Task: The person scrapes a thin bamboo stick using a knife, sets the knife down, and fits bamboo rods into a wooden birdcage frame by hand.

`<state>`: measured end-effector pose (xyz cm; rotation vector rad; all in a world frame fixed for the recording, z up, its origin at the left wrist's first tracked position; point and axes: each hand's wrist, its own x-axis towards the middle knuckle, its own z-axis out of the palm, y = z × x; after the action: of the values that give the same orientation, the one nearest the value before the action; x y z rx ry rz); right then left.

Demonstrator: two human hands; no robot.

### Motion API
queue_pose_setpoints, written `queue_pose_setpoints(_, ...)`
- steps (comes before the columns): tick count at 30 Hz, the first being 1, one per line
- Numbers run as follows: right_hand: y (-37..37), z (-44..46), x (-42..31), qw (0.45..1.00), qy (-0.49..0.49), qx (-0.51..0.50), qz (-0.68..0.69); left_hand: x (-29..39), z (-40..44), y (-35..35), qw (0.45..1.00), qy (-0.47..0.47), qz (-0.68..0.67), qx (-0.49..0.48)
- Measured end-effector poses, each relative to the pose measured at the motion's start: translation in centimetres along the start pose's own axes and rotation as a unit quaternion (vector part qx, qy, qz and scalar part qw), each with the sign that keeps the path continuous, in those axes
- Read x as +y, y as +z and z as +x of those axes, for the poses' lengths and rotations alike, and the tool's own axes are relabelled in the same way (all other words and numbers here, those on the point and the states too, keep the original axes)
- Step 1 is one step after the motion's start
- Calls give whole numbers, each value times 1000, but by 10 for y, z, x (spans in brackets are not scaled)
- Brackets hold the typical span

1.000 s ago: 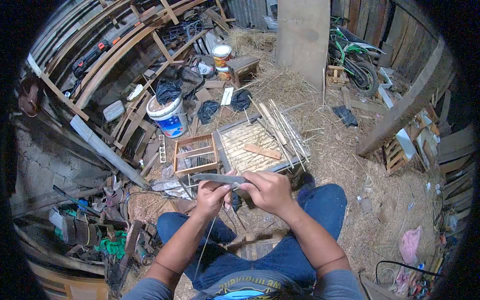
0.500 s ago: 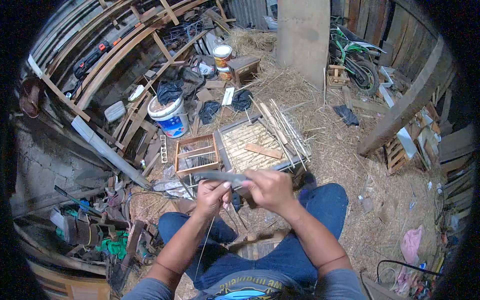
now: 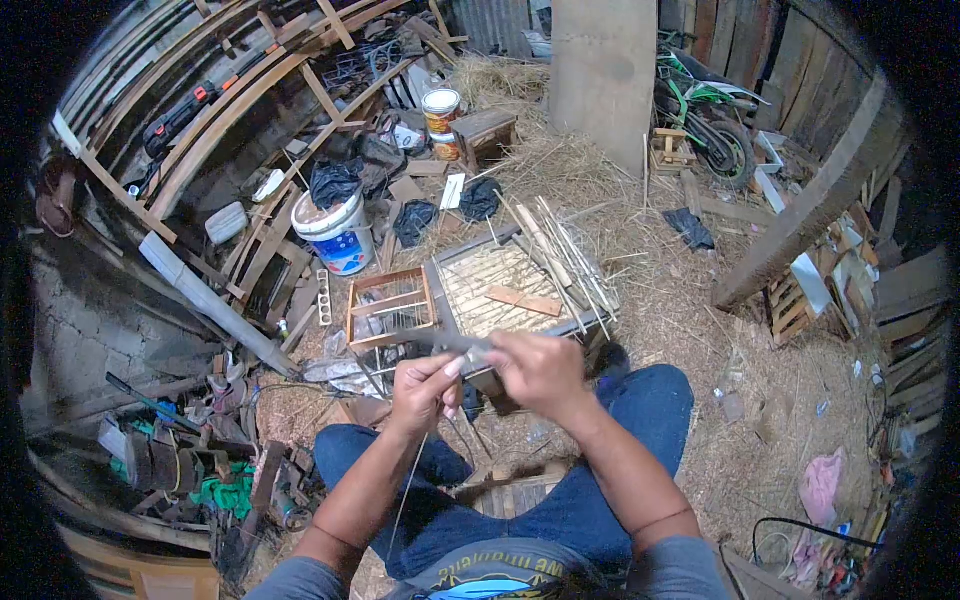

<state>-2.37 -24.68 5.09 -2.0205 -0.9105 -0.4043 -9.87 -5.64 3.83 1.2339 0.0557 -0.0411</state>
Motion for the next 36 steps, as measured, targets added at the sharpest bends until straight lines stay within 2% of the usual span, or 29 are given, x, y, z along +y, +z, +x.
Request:
queue_pose_setpoints(2, -1, 5, 6, 999, 31, 10, -12, -3, 0, 0, 999, 4, -29, 30)
queue_pose_setpoints(3, 5, 3, 4, 999, 2, 37, 4, -3, 2, -3, 1000, 1, -22, 17)
queue_pose_setpoints(6, 2, 3, 4, 1000, -12, 28, -3, -1, 2, 0, 1000, -5, -29, 5)
queue_pose_setpoints(9, 5, 5, 13, 999, 12, 36, -9, 2, 2, 1, 998, -25, -48, 40)
queue_pose_setpoints(11, 7, 2, 11, 999, -10, 32, -16, -8, 4, -10, 999, -5, -39, -22)
queue_pose_setpoints(12, 6, 4, 13, 999, -9, 32, -17, -7, 5, -9, 999, -5, -38, -23)
queue_pose_setpoints(15, 1, 7, 22, 996, 68, 50, -40, -5, 0, -7, 998, -10, -56, -21)
queue_pose_setpoints(16, -2, 8, 24, 996, 66, 52, -40, -5, 1, -7, 998, -8, -56, -22)
queue_pose_setpoints(18, -4, 8, 24, 997, 46, 59, 1, -4, 1, -7, 998, -10, -49, -25)
queue_pose_setpoints(20, -1, 5, 22, 994, 71, 68, 44, -1, 0, -3, 998, -1, -65, -24)
queue_pose_setpoints(22, -5, 5, 20, 979, 147, 74, 117, -1, 2, -2, 996, 9, -81, -26)
queue_pose_setpoints(23, -5, 4, 17, 979, 147, 74, 117, -4, 2, -4, 995, 1, -93, -31)
queue_pose_setpoints(28, 1, -6, 6, 998, 5, -6, 65, -4, 5, 4, 995, -6, -91, -29)
queue_pose_setpoints(31, -1, -4, 11, 997, 12, -5, 70, -4, 6, 3, 993, -23, -115, -23)
queue_pose_setpoints(36, -2, -6, 12, 999, 13, 26, 30, -10, 6, -2, 977, -58, -187, -79)
